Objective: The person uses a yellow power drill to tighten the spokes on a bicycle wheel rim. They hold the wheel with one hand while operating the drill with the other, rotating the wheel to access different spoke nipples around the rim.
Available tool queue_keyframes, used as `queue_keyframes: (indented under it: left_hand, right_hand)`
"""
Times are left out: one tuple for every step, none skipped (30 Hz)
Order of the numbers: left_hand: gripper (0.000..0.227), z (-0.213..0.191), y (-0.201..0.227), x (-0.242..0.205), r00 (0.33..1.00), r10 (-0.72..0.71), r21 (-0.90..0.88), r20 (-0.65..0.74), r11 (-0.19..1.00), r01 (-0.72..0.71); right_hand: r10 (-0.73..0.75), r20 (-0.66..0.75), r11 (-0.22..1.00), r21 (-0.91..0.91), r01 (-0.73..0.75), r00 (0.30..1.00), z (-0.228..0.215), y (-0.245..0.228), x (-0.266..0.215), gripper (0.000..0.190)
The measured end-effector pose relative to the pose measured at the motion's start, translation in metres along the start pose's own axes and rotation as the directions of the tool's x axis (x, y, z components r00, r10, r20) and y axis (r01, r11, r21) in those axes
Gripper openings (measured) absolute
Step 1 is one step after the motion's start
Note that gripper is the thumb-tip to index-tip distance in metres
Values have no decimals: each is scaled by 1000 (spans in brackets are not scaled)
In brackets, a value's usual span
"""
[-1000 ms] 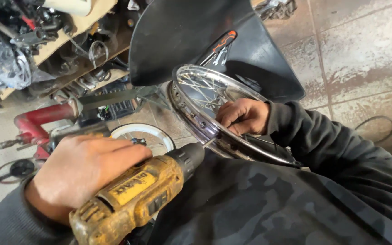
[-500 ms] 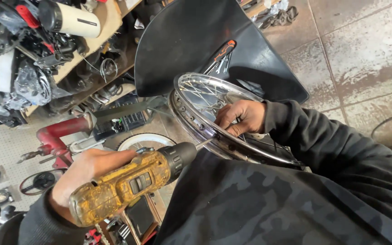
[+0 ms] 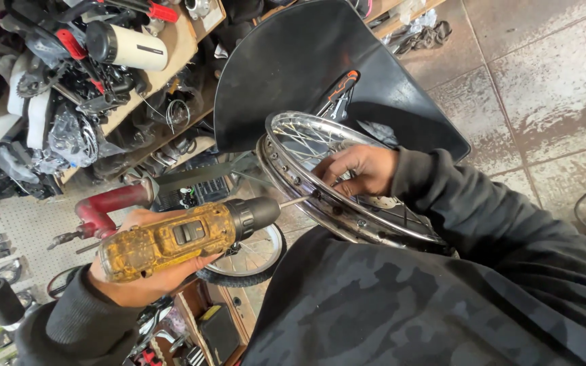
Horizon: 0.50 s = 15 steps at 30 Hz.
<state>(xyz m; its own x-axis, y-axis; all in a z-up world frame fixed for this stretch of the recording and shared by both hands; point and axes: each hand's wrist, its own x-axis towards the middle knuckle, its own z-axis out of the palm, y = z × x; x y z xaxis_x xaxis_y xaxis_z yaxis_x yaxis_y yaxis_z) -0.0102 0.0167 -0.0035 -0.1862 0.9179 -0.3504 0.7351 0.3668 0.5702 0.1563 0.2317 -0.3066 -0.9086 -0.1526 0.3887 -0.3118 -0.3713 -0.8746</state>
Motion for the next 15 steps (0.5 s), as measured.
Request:
queue_keyframes:
  left_hand:
    - [31, 1, 0, -1, 999, -44, -4, -24, 999, 43]
    - [32, 2, 1, -2, 995, -87, -10, -48, 996, 87]
    - [32, 1, 0, -3, 995, -90, -12, -49, 996, 90]
    - [32, 0, -1, -4, 999, 5, 90, -52, 996, -1]
    - [31, -1, -2, -3, 993, 105, 196, -46, 976, -94]
    - [31, 1, -6, -9, 993, 106, 198, -48, 976, -94]
    - [39, 3, -10, -14, 993, 69, 241, -93, 970, -45]
    - [46, 5, -14, -19, 990, 35, 281, -140, 960, 6]
    - [46, 4, -15, -17, 989, 36, 282, -140, 959, 5]
    - [44, 4, -16, -15, 989, 51, 283, -139, 959, -9]
    - [42, 4, -17, -14, 989, 63, 281, -136, 959, -22]
    - [42, 4, -22, -16, 989, 62, 279, -134, 960, -22]
    - [43, 4, -28, -18, 992, 89, 363, -91, 930, -50]
    - [44, 3, -34, -19, 993, 113, 442, -46, 893, -81]
    - [44, 2, -24, -10, 992, 118, 443, -47, 893, -85]
  right_hand:
    - [-27, -34, 990, -142, 22, 999, -1, -14, 2, 19]
    - [-58, -63, 959, -282, 38, 996, -2, -29, 4, 25]
    - [-56, -61, 959, -280, 37, 997, -2, -35, 3, 25]
    - [-48, -74, 946, -324, 22, 996, -2, -42, 2, 28]
    - [-45, -89, 929, -371, 9, 995, -4, -49, 2, 32]
    - [-47, -87, 928, -373, 11, 995, -5, -43, 0, 32]
    - [-31, -54, 957, -288, 14, 998, -6, -38, -3, 34]
    - [-17, -19, 979, -201, 13, 1000, -7, -33, -6, 37]
    - [-18, -19, 979, -202, 14, 1000, -7, -31, -9, 37]
    - [15, -3, 986, -164, -15, 1000, -8, -29, -11, 42]
    - [50, 14, 991, -122, -48, 999, -7, -27, -14, 47]
    - [51, 13, 992, -120, -50, 999, -6, -26, -13, 47]
    - [78, 22, 996, -42, -77, 997, -6, -24, -11, 49]
    - [103, 33, 994, 36, -105, 994, -6, -24, -9, 57]
    - [104, 31, 994, 31, -105, 994, -5, -22, -8, 57]
